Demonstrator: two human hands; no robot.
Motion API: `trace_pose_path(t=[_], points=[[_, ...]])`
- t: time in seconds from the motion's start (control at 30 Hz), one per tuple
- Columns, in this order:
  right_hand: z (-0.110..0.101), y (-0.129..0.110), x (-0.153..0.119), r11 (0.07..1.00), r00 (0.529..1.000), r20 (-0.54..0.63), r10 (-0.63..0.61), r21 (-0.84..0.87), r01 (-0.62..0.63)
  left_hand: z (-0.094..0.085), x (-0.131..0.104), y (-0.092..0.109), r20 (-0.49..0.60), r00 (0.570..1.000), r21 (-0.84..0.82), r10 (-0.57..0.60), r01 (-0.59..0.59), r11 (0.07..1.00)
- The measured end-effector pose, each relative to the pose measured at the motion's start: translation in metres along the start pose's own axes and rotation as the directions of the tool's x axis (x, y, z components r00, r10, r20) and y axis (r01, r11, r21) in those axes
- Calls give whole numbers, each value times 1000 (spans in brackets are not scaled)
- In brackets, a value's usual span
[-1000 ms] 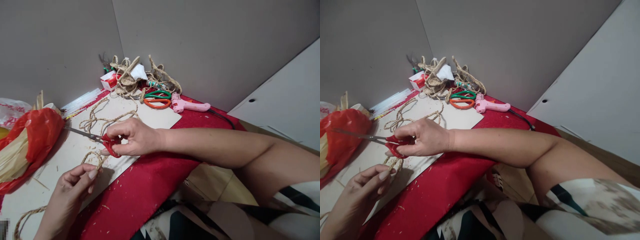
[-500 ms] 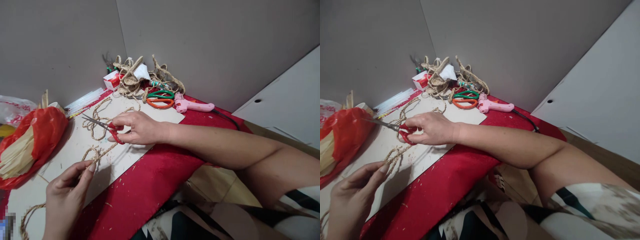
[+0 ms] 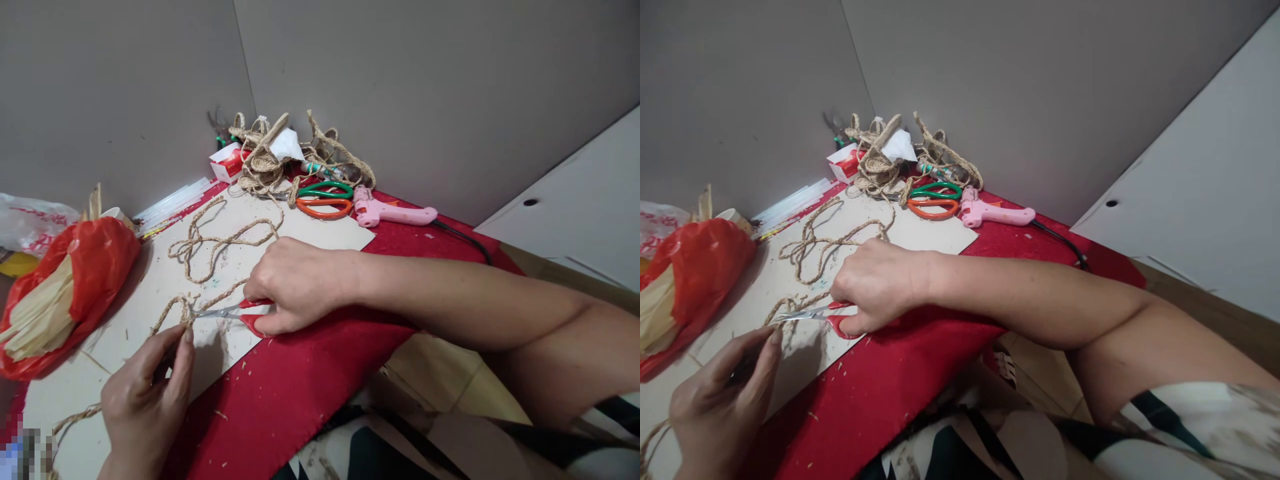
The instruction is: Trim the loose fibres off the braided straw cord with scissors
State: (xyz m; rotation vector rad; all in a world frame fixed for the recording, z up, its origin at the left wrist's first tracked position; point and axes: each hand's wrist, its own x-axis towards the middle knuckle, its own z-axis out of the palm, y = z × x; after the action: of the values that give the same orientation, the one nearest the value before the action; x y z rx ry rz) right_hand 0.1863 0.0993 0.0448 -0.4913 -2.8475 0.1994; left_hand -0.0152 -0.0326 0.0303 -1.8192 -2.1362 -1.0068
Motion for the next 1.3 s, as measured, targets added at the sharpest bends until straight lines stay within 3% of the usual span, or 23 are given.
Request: trace_pose_path(t=[0.33,0.53,0.7,0.8,0.93,1.03,1.1,1.2,1.3], points=[[4,-10,1,999,998,46,31,-18,-30,0,-3,-3,-19,968,181,250,-243,953],[2,-13,0,1000,998,63,2,29,-4,-1,0,2,-77,985,114,154,-145,983],[1,-10,1,991,999,24,26,132,-29,0,-6,-2,-56,998,17,6,-5,1000],[7,-4,5,968,982,-142,121,236,-86,2,-9,-3,-51,998,-34,-27,25,999],[24,2,13,943,919,-367,146,332,-18,4,-5,-2,23,991,-201,-131,133,970],[36,1,18,899,937,-331,115,436,44,5,-1,-3,152,957,-291,-247,282,914],[40,-2,21,850,955,-274,112,524,51,5,1,-5,207,942,-312,-264,319,895],[36,-5,21,811,969,-211,132,585,16,4,0,-8,204,951,-309,-232,287,907],[26,-4,20,788,977,-158,142,615,-15,1,-3,-7,158,982,-284,-101,143,948]])
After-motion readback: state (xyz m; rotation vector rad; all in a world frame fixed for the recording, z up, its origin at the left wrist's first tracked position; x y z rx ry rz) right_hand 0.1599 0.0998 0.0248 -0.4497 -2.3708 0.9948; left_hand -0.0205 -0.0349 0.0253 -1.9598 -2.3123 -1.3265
